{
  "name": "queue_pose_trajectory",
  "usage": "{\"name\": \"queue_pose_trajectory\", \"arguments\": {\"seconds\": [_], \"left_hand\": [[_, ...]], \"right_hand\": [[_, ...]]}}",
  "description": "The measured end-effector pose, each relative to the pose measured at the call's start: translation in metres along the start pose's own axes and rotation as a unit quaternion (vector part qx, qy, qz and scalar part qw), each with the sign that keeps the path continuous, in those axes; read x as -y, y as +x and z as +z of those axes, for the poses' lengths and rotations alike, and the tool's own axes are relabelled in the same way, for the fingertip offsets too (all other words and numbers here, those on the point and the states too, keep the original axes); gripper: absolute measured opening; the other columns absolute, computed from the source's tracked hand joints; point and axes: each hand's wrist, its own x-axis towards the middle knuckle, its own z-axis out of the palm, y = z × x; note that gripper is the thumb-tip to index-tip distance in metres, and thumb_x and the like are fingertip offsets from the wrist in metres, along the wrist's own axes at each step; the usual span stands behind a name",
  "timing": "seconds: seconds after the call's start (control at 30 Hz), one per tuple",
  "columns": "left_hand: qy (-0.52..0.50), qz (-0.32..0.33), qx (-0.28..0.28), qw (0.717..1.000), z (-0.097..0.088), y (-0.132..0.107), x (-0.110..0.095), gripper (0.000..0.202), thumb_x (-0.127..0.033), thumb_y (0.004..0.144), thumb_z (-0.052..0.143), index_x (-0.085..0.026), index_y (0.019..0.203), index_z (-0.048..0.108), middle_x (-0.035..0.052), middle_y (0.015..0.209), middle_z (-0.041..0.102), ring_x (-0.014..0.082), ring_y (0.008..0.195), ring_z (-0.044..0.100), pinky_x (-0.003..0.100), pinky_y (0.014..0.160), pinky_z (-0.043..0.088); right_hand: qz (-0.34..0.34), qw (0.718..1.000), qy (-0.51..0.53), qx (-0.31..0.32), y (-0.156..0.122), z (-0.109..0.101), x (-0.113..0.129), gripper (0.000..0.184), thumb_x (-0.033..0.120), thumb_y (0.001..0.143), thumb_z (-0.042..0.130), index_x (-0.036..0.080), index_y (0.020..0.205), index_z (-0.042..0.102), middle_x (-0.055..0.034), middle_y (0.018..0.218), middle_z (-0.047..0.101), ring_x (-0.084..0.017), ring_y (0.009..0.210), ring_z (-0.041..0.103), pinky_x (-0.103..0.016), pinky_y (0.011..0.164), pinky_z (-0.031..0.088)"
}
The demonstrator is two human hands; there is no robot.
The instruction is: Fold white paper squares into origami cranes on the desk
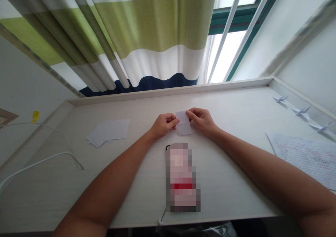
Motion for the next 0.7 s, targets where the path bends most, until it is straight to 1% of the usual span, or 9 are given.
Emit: {"name": "queue_pose_trajectory", "arguments": {"seconds": [0.2,0.3,0.37,0.47,0.57,0.63,0.7], "left_hand": [[0.006,-0.001,0.011,1.0,0.0017,0.0003,0.0018,0.036,-0.047,0.086,0.075,-0.017,0.071,0.062,-0.0009,0.06,0.061,0.0107,0.057,0.053,0.025,0.06,0.041],[0.005,0.003,0.003,1.0,0.0022,0.0012,0.003,0.035,-0.047,0.086,0.075,-0.016,0.073,0.064,-0.0002,0.062,0.063,0.0109,0.058,0.055,0.025,0.061,0.042],[-0.002,0.005,-0.013,1.0,0.0023,0.0017,0.0034,0.035,-0.047,0.086,0.076,-0.016,0.074,0.065,0.0001,0.062,0.064,0.0111,0.058,0.056,0.025,0.061,0.043],[-0.018,0.006,-0.045,0.999,0.0022,0.002,0.0032,0.035,-0.047,0.085,0.078,-0.017,0.075,0.065,0.0002,0.061,0.065,0.0114,0.058,0.057,0.025,0.061,0.044],[-0.027,0.008,-0.075,0.997,0.0023,0.002,0.0026,0.035,-0.048,0.085,0.078,-0.018,0.074,0.063,-0.0006,0.059,0.064,0.0111,0.056,0.056,0.025,0.061,0.044],[-0.034,0.009,-0.085,0.996,0.0026,0.0022,0.0023,0.035,-0.047,0.084,0.078,-0.018,0.073,0.062,-0.0016,0.057,0.062,0.0106,0.054,0.054,0.026,0.06,0.044],[-0.039,0.008,-0.085,0.996,0.0029,0.0023,0.0019,0.035,-0.048,0.084,0.078,-0.019,0.073,0.062,-0.0022,0.057,0.061,0.0104,0.053,0.052,0.026,0.06,0.043]], "right_hand": [[-0.008,1.0,0.001,-0.013,0.0003,0.001,-0.0012,0.054,0.073,0.08,0.075,0.019,0.076,0.069,-0.004,0.068,0.068,-0.017,0.064,0.059,-0.032,0.062,0.049],[-0.011,1.0,-0.006,-0.029,0.0003,0.0024,-0.0019,0.054,0.073,0.081,0.074,0.019,0.076,0.069,-0.0038,0.067,0.067,-0.017,0.064,0.059,-0.033,0.062,0.049],[-0.004,1.0,-0.006,-0.03,0.0002,0.0031,-0.0013,0.054,0.073,0.083,0.072,0.019,0.078,0.069,-0.0036,0.07,0.068,-0.016,0.064,0.059,-0.032,0.063,0.049],[0.01,1.0,-0.015,-0.001,-0.0003,0.0033,-0.0004,0.055,0.074,0.087,0.067,0.019,0.081,0.07,-0.004,0.073,0.068,-0.016,0.065,0.058,-0.032,0.063,0.049],[0.016,0.998,-0.04,0.036,-0.001,0.0028,-0.0018,0.055,0.073,0.09,0.064,0.019,0.076,0.069,-0.0029,0.068,0.065,-0.015,0.063,0.055,-0.031,0.06,0.045],[0.017,0.998,-0.047,0.047,-0.0015,0.0026,-0.0034,0.055,0.072,0.09,0.064,0.019,0.074,0.068,-0.0025,0.066,0.063,-0.015,0.062,0.053,-0.031,0.059,0.042],[0.017,0.998,-0.048,0.046,-0.002,0.0027,-0.0043,0.054,0.071,0.089,0.066,0.019,0.074,0.068,-0.0023,0.067,0.063,-0.015,0.061,0.051,-0.031,0.058,0.04]]}}
